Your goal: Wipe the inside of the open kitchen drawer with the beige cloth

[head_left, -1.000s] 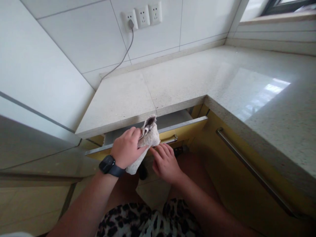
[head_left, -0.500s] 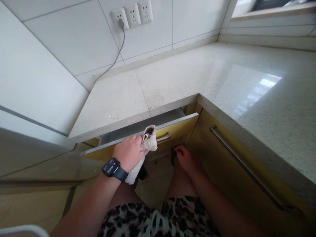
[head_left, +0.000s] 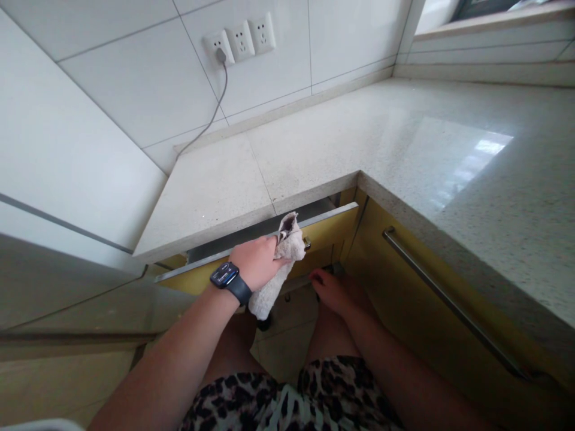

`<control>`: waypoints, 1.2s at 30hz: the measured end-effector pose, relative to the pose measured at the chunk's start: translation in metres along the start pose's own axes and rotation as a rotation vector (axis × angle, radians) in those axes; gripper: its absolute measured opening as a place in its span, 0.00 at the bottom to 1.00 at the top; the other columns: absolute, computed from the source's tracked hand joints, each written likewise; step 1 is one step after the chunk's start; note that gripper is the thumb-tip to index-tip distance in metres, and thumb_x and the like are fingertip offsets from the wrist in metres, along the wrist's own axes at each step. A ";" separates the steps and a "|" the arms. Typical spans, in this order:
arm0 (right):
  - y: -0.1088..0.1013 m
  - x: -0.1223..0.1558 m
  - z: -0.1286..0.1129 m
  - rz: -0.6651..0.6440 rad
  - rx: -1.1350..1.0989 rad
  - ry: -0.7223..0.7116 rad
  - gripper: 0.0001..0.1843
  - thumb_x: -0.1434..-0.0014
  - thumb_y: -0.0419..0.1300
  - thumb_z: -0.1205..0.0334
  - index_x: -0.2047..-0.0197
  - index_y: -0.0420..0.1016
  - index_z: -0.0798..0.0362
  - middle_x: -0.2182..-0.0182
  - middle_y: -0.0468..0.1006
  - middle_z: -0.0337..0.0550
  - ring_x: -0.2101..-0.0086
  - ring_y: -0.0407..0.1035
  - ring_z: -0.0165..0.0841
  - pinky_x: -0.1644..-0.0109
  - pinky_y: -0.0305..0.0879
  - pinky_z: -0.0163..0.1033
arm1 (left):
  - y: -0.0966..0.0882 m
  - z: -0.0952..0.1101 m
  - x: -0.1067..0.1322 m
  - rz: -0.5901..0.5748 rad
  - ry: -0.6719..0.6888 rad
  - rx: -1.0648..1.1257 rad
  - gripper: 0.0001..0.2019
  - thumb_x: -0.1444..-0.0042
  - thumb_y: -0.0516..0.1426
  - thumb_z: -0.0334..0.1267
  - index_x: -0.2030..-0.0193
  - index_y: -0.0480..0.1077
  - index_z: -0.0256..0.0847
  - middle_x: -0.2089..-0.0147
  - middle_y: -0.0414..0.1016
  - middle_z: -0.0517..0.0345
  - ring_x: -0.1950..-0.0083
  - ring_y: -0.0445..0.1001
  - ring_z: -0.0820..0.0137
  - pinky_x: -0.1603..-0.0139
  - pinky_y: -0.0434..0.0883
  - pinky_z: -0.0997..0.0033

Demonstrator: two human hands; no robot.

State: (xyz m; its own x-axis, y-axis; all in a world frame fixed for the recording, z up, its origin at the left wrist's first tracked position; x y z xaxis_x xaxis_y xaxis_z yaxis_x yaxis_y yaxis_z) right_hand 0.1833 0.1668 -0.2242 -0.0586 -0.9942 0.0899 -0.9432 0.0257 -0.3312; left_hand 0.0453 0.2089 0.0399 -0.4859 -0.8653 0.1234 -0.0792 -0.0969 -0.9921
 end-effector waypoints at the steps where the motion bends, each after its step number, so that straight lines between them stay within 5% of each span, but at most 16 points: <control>1: -0.001 0.000 0.000 -0.004 0.010 -0.001 0.10 0.45 0.53 0.66 0.61 0.74 0.51 0.64 0.78 0.44 0.61 0.72 0.37 0.56 0.64 0.40 | -0.010 0.006 -0.007 0.040 0.015 0.015 0.22 0.41 0.54 0.59 0.51 0.70 0.46 0.53 0.78 0.51 0.58 0.78 0.56 0.63 0.69 0.62; 6: -0.003 0.001 -0.002 -0.018 0.043 0.001 0.11 0.46 0.53 0.67 0.61 0.74 0.51 0.64 0.78 0.43 0.61 0.72 0.36 0.56 0.63 0.39 | -0.049 0.018 -0.036 0.193 0.046 0.055 0.23 0.38 0.52 0.59 0.46 0.66 0.44 0.50 0.76 0.49 0.54 0.77 0.59 0.60 0.71 0.63; 13: -0.003 0.001 -0.005 -0.039 0.031 0.005 0.10 0.45 0.53 0.66 0.63 0.74 0.52 0.67 0.78 0.42 0.64 0.71 0.35 0.60 0.61 0.37 | -0.032 0.031 -0.042 0.155 0.160 -0.024 0.24 0.40 0.54 0.60 0.49 0.67 0.43 0.55 0.76 0.50 0.53 0.77 0.58 0.57 0.71 0.63; 20: 0.000 0.005 -0.011 -0.043 -0.027 -0.002 0.09 0.45 0.53 0.65 0.64 0.74 0.52 0.69 0.76 0.41 0.65 0.70 0.35 0.60 0.60 0.38 | -0.025 0.012 -0.054 -0.008 0.131 0.144 0.33 0.43 0.52 0.65 0.40 0.65 0.42 0.52 0.79 0.44 0.53 0.78 0.52 0.56 0.71 0.58; 26: -0.006 0.018 -0.036 -0.033 -0.186 -0.034 0.15 0.40 0.55 0.54 0.52 0.70 0.49 0.63 0.75 0.42 0.61 0.70 0.36 0.58 0.64 0.40 | -0.011 0.021 -0.048 -0.267 0.222 0.608 0.30 0.48 0.62 0.57 0.44 0.70 0.42 0.48 0.78 0.49 0.48 0.76 0.59 0.49 0.71 0.61; 32: 0.026 0.056 -0.085 -0.439 -0.513 -0.153 0.28 0.49 0.68 0.44 0.50 0.71 0.50 0.53 0.75 0.45 0.55 0.69 0.39 0.51 0.65 0.44 | 0.015 0.050 -0.031 -0.596 0.279 1.126 0.24 0.47 0.65 0.51 0.50 0.71 0.38 0.50 0.79 0.49 0.52 0.77 0.64 0.49 0.72 0.61; 36: 0.074 0.091 -0.068 -0.766 -0.367 0.004 0.27 0.54 0.72 0.49 0.52 0.75 0.49 0.56 0.77 0.42 0.59 0.71 0.37 0.54 0.65 0.41 | 0.012 0.073 -0.035 -0.592 0.302 1.294 0.23 0.47 0.66 0.49 0.49 0.71 0.38 0.49 0.78 0.48 0.51 0.77 0.64 0.45 0.71 0.59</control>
State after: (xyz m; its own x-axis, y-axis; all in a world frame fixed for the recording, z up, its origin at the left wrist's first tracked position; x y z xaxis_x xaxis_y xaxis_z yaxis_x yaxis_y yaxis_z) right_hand 0.0862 0.0851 -0.1769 0.6388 -0.7506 0.1688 -0.7694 -0.6214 0.1480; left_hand 0.1250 0.2015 0.0219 -0.8352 -0.4234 0.3509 0.4161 -0.9038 -0.1002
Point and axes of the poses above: each hand's wrist, its own x-axis away from the middle knuckle, its own y-axis out of the palm, z = x × y, the point moved 10 cm from there along -x, towards the middle knuckle
